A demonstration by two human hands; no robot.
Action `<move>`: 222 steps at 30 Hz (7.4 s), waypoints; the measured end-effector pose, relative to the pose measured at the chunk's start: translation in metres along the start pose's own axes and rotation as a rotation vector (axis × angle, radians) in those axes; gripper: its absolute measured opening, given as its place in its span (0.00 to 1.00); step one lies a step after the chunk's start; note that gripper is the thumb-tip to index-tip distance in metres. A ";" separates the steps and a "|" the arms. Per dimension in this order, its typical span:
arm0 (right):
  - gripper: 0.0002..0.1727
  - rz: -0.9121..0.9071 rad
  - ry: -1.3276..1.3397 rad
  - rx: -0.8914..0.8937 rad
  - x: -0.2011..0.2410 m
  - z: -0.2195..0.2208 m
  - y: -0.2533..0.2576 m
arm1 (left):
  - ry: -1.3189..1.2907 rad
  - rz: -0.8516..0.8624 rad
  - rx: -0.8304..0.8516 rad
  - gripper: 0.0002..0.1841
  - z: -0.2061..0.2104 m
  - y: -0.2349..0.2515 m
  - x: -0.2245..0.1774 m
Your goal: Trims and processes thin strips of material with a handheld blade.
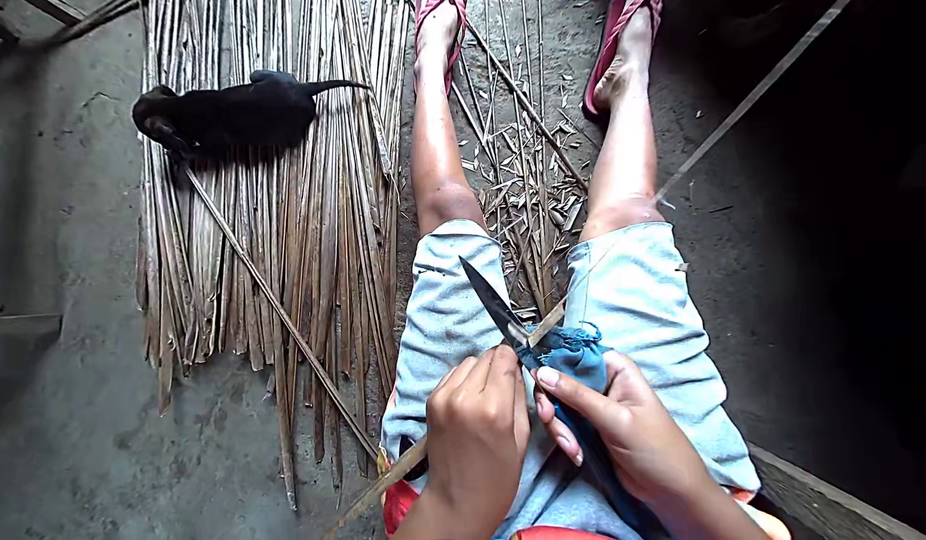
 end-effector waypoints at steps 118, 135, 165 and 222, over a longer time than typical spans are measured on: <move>0.12 0.183 -0.082 0.047 0.004 0.006 0.008 | -0.149 -0.155 -0.015 0.10 -0.004 -0.009 0.008; 0.08 -0.029 -0.293 -0.025 0.000 -0.002 0.026 | -0.211 -0.275 0.066 0.11 -0.002 -0.010 0.021; 0.08 0.110 -0.155 0.270 -0.003 0.001 0.018 | -0.356 -0.327 0.145 0.11 -0.018 -0.029 0.030; 0.08 -0.106 -0.259 0.022 0.018 0.008 0.005 | -0.090 -0.132 0.010 0.14 -0.025 -0.018 0.010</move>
Point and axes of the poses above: each hand's wrist, its own y-axis towards the middle knuckle, its own z-axis out of the palm, x = y × z, the point moved 5 cm from there along y, towards the middle knuckle, and after that the axes turned 1 degree about y, right-handed, at the moved point
